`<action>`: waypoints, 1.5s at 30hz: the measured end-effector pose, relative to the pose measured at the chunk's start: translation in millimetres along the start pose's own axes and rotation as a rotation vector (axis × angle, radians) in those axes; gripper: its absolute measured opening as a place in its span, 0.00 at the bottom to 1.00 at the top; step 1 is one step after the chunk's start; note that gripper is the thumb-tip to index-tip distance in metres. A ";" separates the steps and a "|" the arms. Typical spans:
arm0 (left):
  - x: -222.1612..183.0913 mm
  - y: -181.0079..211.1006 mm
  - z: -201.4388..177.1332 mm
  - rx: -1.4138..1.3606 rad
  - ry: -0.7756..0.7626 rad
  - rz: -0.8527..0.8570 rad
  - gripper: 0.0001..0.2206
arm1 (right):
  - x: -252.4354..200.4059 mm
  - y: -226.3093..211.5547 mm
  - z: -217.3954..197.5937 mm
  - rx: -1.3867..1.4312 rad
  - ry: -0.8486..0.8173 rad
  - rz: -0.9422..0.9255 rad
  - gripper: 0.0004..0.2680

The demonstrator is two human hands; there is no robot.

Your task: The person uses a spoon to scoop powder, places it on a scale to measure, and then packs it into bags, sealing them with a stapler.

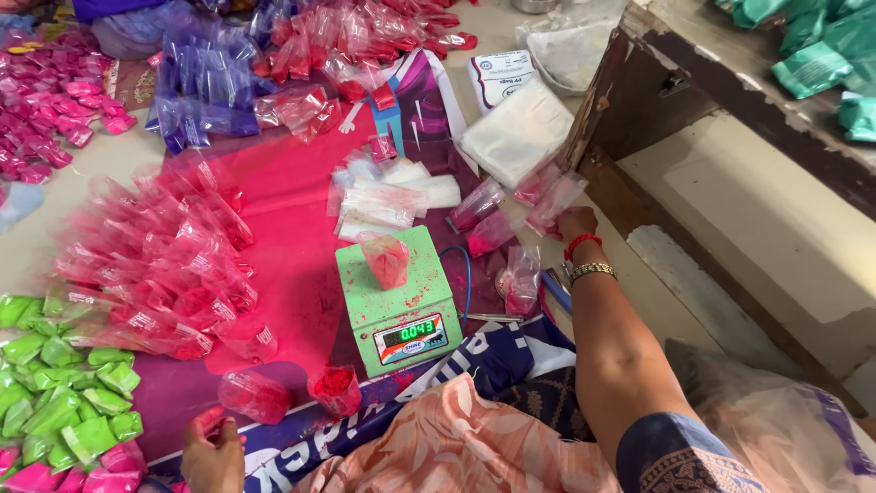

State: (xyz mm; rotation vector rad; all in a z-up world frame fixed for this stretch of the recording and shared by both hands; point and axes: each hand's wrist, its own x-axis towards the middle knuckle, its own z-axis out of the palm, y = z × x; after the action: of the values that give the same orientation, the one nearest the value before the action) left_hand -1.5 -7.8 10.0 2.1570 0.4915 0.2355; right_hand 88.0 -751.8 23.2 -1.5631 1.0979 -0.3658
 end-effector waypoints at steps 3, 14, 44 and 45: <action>-4.3 10.6 1.9 -0.012 -0.002 -0.020 0.13 | 8.4 7.7 -10.9 0.095 -0.117 -0.090 0.05; -42.4 83.2 16.0 -0.547 -0.367 0.167 0.18 | -218.3 -122.3 -40.5 0.056 -0.613 -0.494 0.04; -166.8 171.3 -15.8 -0.700 -0.965 0.313 0.35 | -550.9 -123.4 -42.0 -0.288 -0.693 -1.211 0.13; -169.9 176.8 -19.2 -0.660 -0.962 0.328 0.34 | -554.4 -128.1 -44.9 -0.312 -0.778 -1.324 0.15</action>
State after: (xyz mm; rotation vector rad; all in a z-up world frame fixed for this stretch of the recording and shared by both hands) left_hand -115.5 -160.2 165.7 1.4456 -0.4458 -0.4112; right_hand -174.3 -347.3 328.7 -2.2562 -0.6168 -0.3779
